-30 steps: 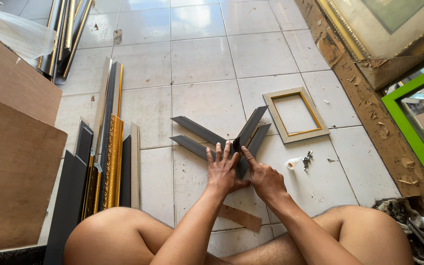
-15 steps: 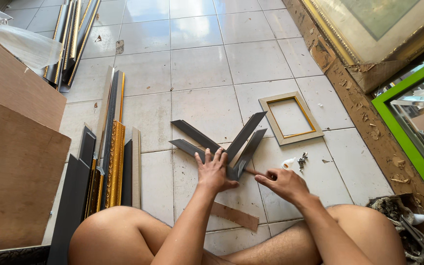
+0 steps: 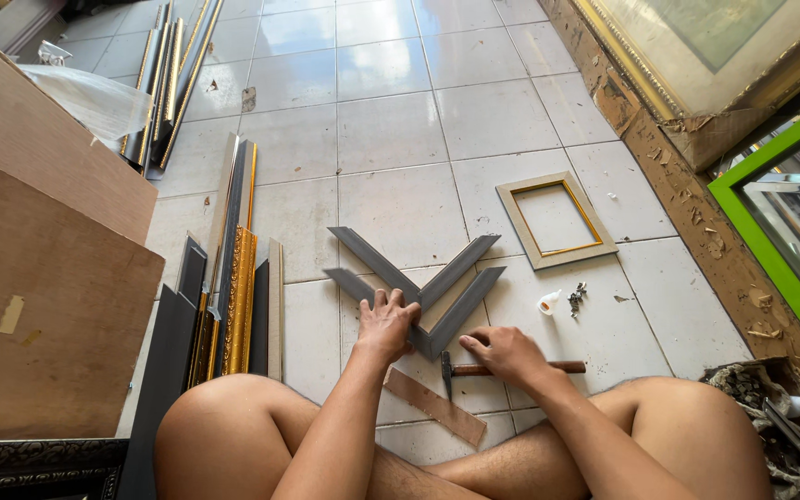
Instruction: The person assembles a picture frame by joining four mitered frame pieces on the floor. They apply glue to the corners, press the joints together, and use a hammer to tap the corners for alignment. The person completes the rectangular frame and sets it on the floor.
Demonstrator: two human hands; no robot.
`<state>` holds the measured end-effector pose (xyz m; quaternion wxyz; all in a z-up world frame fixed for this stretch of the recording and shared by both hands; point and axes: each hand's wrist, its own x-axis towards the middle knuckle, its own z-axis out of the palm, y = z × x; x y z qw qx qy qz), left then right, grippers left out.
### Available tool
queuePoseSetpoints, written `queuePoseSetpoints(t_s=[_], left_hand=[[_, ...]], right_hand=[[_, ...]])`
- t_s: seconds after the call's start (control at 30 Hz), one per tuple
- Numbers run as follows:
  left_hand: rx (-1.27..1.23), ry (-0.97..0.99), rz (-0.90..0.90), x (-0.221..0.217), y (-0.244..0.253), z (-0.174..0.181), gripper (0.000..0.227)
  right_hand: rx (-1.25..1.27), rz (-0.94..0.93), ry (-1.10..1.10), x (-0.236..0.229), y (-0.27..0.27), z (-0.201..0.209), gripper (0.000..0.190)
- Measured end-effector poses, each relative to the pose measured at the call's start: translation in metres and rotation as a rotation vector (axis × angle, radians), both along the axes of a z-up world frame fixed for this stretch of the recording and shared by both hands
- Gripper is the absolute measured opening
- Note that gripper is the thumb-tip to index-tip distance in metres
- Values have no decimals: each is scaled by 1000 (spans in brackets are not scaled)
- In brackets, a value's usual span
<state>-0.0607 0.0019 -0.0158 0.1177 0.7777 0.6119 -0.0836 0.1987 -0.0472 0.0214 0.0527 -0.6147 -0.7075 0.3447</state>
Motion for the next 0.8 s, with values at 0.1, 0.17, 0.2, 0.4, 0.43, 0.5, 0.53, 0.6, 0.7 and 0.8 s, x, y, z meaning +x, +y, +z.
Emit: queuePoseSetpoints(t_s=[0.1,0.17,0.2,0.4,0.43,0.5,0.53,0.6,0.7,0.8], left_hand=[[-85,-143,-91,-4,-1,18,44],[-106,-310,-72,5,-9,61,40],[-133,-477,-51,9,-13,82,38],[-200,-1379,504,81,23,103,41],[-200,-1382,501,82,28,98,41],[-212,-1508,522,84,37,87,57],[-215,-1509,521,83,45,66,57],[-61,-1427,468,78,59,24,47],[10,-684,384,55,49,-1,79],[193,-292,351,36,53,-41,71]], right_hand=[[-22,-120,72,-2,18,-52,76],[-40,-318,265,-3,14,-39,69],[-61,-512,460,-3,12,-33,64],[-336,-635,1118,-54,-5,27,60],[-333,-636,1116,-62,-10,31,60],[-201,-635,721,-80,-21,39,53],[-201,-638,719,-77,-11,26,53],[-137,-712,922,-74,7,1,30],[-166,-732,972,-54,43,-21,42],[-246,-763,1052,-40,63,-33,43]])
